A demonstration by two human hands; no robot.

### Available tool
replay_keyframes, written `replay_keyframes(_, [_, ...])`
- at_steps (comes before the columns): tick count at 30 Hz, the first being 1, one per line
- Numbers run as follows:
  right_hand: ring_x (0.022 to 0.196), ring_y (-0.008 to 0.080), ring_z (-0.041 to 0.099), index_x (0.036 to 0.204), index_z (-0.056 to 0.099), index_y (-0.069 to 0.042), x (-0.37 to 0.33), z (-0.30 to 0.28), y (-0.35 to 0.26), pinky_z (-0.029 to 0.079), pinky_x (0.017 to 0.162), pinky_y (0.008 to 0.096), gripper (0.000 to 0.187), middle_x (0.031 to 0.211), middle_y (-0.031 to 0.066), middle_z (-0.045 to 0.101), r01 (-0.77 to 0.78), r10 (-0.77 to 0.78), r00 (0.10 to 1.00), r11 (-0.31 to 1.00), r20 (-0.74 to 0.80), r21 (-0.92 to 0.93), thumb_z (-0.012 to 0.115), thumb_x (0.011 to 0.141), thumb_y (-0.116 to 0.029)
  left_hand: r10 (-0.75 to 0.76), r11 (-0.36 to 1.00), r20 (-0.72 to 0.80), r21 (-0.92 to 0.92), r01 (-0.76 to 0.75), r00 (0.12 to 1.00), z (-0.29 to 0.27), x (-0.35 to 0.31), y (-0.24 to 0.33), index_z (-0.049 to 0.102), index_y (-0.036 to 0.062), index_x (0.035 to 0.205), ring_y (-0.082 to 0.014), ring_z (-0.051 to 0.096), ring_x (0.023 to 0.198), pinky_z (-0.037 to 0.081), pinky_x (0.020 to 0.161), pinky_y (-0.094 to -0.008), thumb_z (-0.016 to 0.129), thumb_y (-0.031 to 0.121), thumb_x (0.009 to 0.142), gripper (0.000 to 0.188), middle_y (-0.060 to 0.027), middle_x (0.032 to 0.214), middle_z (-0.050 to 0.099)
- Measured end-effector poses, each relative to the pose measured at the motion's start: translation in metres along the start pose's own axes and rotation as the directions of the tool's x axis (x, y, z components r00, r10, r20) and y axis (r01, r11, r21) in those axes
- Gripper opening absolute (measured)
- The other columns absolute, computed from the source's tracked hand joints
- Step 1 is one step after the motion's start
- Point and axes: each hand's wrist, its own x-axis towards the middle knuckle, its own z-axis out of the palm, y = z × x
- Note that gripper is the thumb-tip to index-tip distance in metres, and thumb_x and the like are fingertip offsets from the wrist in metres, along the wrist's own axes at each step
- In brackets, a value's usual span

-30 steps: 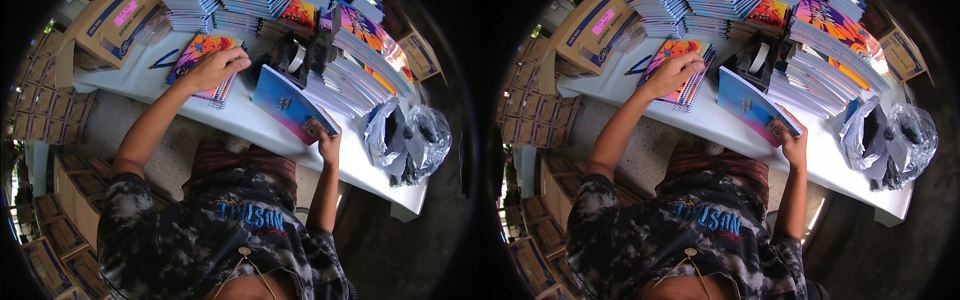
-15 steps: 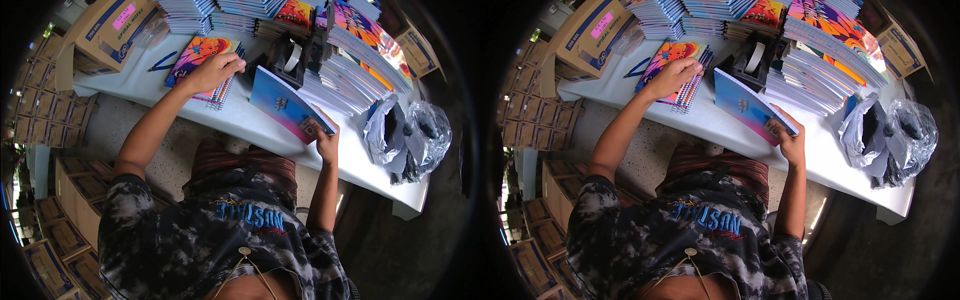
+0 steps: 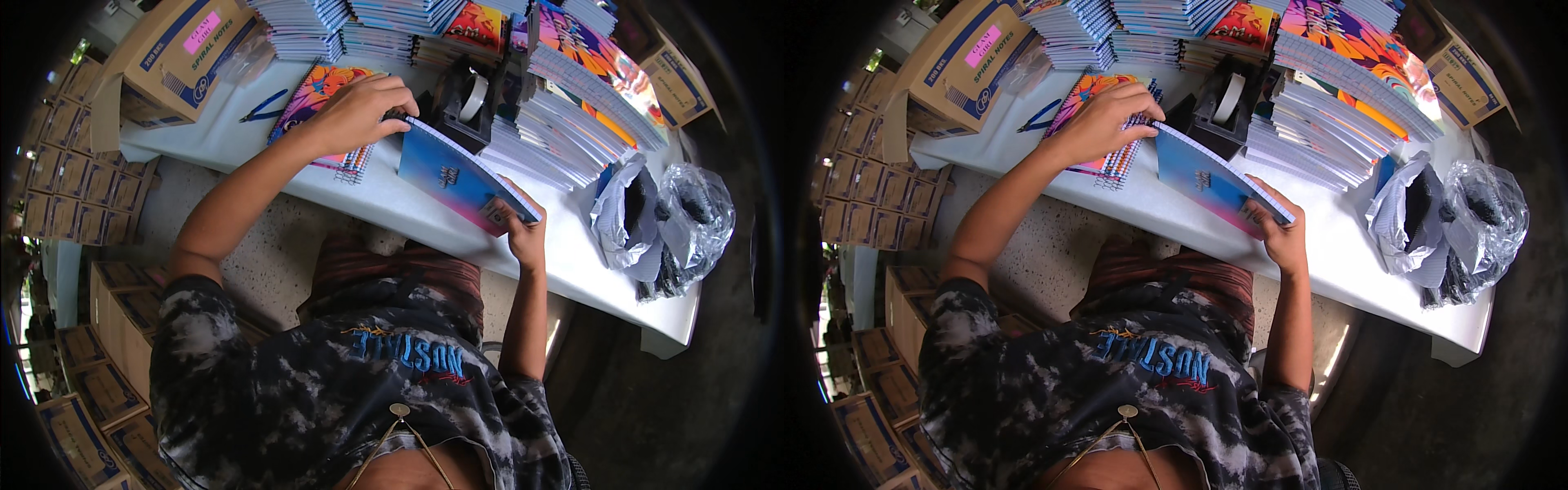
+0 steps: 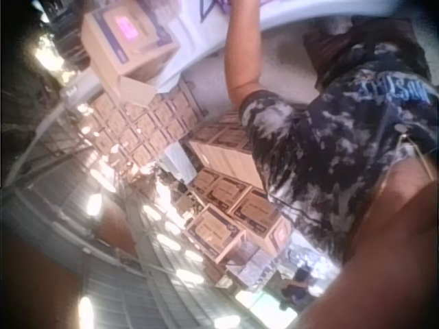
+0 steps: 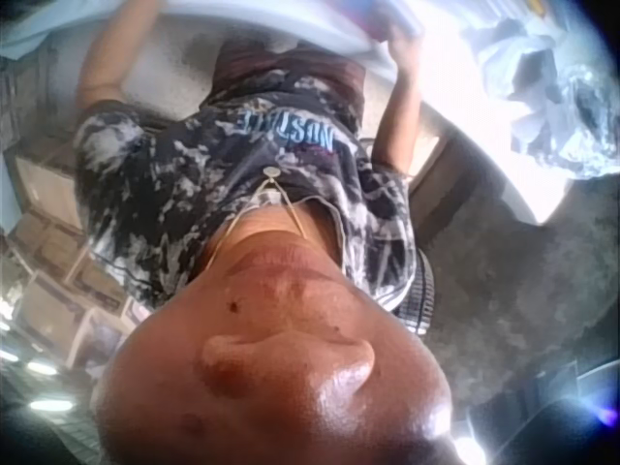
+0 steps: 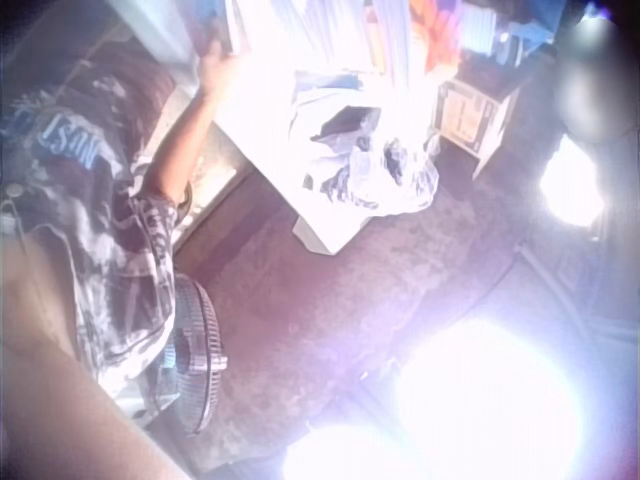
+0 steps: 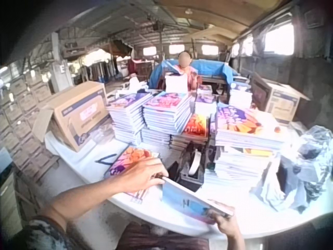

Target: The person repeatedly picks up spiral-bound notebooks from a table, flips them over, and places them onto a growing stack. The person handles the notebooks one at a time, using both hands to align and stack them. The task continues throughout the clip with no visible final destination for the stack.

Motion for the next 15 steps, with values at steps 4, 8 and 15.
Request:
replay_keyframes(4, [0.076, 0.0064, 0.052, 0.109, 0.058, 0.001, -0.005, 0.003, 0.003, 0.042, 0.074, 0.0204, 0.028, 0.086, 0.004, 0.062, -0.061, 0.061, 0.998, 0.997, 0.01, -0.046, 0.059, 0.081, -0.004, 0.057, 0.981, -0.134, 0.19, -0.03, 0.989, 0.005, -0.002, 0.01, 0.057, 0.0035, 0.092, -0.0233, 0.054, 0.088, 0.04, 0.079, -0.0338, 0.062, 0.013, 0.075, 0.02, -0.0069, 0.088, 0.057])
replay_keyframes(8, [0.081, 0.0113, 0.058, 0.108, 0.059, -0.002, -0.005, 0.007, 0.008, 0.044, 0.076, 0.0218, 0.029, 0.092, 0.0092, 0.064, 0.067, -0.063, 0.998, 0.985, 0.027, -0.158, 0.055, 0.079, 0.001, -0.003, 0.981, 0.087, 0.195, -0.014, 0.996, -0.008, -0.001, 0.015, 0.055, 0.005, 0.096, -0.0232, 0.051, 0.096, 0.036, 0.085, -0.0361, 0.063, 0.015, 0.074, 0.025, -0.0068, 0.1, 0.055])
replay_keyframes(15, [0.094, 0.0216, 0.061, 0.107, 0.06, -0.004, -0.005, 0.021, 0.003, 0.045, 0.082, 0.0257, 0.041, 0.104, 0.0122, 0.062, 0.287, -0.283, 0.957, 0.914, 0.055, -0.287, 0.047, 0.071, 0.011, 0.132, 0.887, 0.018, 0.444, -0.126, 0.991, -0.006, -0.002, 0.019, 0.051, 0.0066, 0.11, -0.0297, 0.041, 0.114, 0.029, 0.093, -0.0445, 0.063, 0.04, 0.073, 0.051, -0.0153, 0.118, 0.047])
